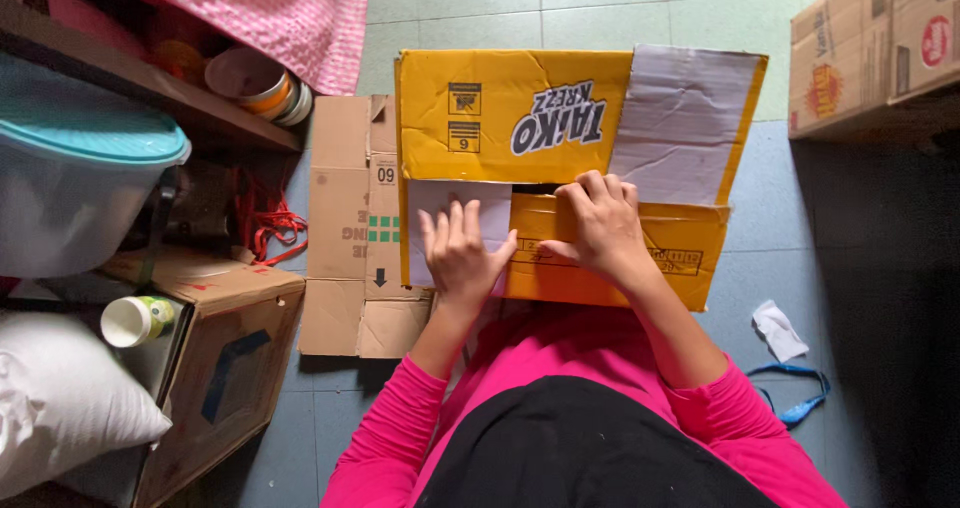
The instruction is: The person sits on the floor and flattens empty cardboard boxes by hand, pulling the flaps open, pressing the sides flat, and stacking the flattened boxes on top of each other on the floor.
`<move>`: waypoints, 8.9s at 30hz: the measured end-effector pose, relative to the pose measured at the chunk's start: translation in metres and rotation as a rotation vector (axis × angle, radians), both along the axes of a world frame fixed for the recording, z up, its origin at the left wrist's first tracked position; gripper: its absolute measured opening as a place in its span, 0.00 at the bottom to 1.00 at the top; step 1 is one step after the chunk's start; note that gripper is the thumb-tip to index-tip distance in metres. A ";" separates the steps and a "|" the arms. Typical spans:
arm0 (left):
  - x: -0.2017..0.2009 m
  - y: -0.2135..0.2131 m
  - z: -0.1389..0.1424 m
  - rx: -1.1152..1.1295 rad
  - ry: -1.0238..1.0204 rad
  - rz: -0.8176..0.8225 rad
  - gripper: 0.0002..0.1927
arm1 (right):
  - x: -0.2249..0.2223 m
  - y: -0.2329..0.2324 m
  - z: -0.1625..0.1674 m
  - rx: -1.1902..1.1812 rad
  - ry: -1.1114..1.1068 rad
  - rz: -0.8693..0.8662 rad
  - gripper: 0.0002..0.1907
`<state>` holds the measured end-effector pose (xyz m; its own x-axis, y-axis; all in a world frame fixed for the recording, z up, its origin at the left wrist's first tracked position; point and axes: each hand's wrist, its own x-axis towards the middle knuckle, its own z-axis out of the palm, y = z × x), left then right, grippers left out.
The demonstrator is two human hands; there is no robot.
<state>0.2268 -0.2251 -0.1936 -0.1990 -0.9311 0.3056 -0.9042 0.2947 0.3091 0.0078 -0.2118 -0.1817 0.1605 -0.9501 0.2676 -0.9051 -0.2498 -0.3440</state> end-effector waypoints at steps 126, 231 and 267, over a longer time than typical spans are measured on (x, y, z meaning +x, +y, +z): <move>-0.038 0.020 -0.073 0.056 0.319 -0.597 0.29 | -0.032 0.117 0.029 -0.306 -0.147 -0.660 0.37; 0.119 -0.078 -0.038 -0.020 0.250 0.334 0.59 | -0.063 0.070 -0.004 -0.241 0.300 -0.916 0.50; 0.107 -0.070 -0.063 0.137 0.677 0.320 0.55 | -0.029 0.052 0.055 -0.253 0.112 -0.125 0.18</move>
<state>0.3342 -0.2949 -0.2566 0.2770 -0.9502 0.1427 -0.5390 -0.0307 0.8417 -0.0207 -0.1602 -0.1262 0.0883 -0.8699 0.4853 -0.9632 -0.1988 -0.1811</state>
